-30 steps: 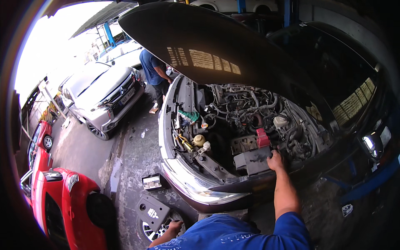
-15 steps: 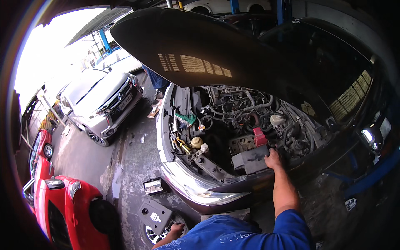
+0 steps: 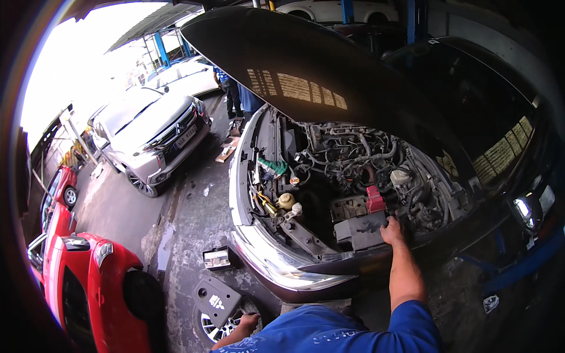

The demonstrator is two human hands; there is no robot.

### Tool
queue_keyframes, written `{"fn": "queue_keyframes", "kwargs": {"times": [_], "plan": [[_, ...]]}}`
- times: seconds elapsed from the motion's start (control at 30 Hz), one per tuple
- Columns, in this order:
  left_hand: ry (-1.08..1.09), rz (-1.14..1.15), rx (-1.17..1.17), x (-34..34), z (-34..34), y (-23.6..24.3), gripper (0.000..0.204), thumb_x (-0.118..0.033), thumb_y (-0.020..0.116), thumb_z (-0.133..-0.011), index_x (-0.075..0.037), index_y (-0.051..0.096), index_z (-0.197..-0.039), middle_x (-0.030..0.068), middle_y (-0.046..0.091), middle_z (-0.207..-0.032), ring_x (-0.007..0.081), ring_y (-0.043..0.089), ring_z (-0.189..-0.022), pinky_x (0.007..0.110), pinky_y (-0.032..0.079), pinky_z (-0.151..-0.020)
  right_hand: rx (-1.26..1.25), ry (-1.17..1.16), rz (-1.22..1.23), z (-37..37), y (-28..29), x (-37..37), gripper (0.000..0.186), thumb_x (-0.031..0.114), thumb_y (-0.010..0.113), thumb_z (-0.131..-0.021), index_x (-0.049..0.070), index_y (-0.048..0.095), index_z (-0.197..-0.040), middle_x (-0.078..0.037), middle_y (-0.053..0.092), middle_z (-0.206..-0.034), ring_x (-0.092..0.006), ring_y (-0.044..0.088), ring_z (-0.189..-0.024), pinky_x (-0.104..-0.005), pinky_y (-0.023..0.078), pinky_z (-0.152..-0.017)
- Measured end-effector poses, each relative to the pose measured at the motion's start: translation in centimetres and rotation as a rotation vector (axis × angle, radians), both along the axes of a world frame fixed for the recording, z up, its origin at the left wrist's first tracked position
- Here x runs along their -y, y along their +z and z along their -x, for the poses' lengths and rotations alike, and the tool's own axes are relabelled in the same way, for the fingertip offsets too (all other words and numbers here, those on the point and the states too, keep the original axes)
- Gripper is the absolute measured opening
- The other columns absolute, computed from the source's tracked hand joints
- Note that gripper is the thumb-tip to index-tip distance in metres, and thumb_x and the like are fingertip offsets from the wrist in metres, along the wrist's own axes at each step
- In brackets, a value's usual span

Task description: The person loosens engine components in a car engine bay using a ratchet wrench, then checks hoses and wiring by hand.

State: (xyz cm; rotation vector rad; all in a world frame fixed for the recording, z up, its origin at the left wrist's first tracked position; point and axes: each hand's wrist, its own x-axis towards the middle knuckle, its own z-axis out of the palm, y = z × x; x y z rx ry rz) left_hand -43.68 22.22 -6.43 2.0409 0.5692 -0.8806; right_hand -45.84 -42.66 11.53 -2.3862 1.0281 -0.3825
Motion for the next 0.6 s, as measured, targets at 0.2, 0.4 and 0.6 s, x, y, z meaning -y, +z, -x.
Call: {"fn": "queue_keyframes", "kwargs": {"times": [0.2,0.4,0.6], "plan": [[0.017,0.009,0.007,-0.2,-0.2,0.5,0.025,-0.023,0.069,-0.088,-0.008,0.068,-0.107,0.0003,0.054,-0.063,0.0146,0.049,-0.050,0.034,0.038,-0.045,0.008,0.008,0.054,-0.1,-0.6,0.4,0.046,0.020,0.071,-0.080,0.001,0.061,-0.120,-0.026,0.057,-0.130,-0.0393,0.050,-0.127,-0.0437,0.042,-0.107],[0.008,0.022,-0.028,-0.1,-0.7,0.9,0.027,-0.024,0.069,-0.089,-0.008,0.068,-0.110,0.0000,0.055,-0.064,0.0151,0.049,-0.051,0.034,0.040,-0.046,-0.001,-0.003,-0.022,-0.2,-1.0,0.7,0.046,0.020,0.070,-0.079,0.001,0.062,-0.119,-0.026,0.054,-0.133,-0.0388,0.046,-0.132,-0.0432,0.039,-0.110],[-0.023,-0.005,0.006,-0.2,-0.7,0.5,0.028,-0.025,0.069,-0.088,-0.009,0.068,-0.112,0.0001,0.056,-0.066,0.0151,0.050,-0.053,0.035,0.041,-0.048,0.024,0.005,-0.016,-0.4,-2.0,1.3,0.045,0.020,0.070,-0.079,0.000,0.062,-0.119,-0.029,0.048,-0.140,-0.0391,0.037,-0.140,-0.0426,0.033,-0.115]]}}
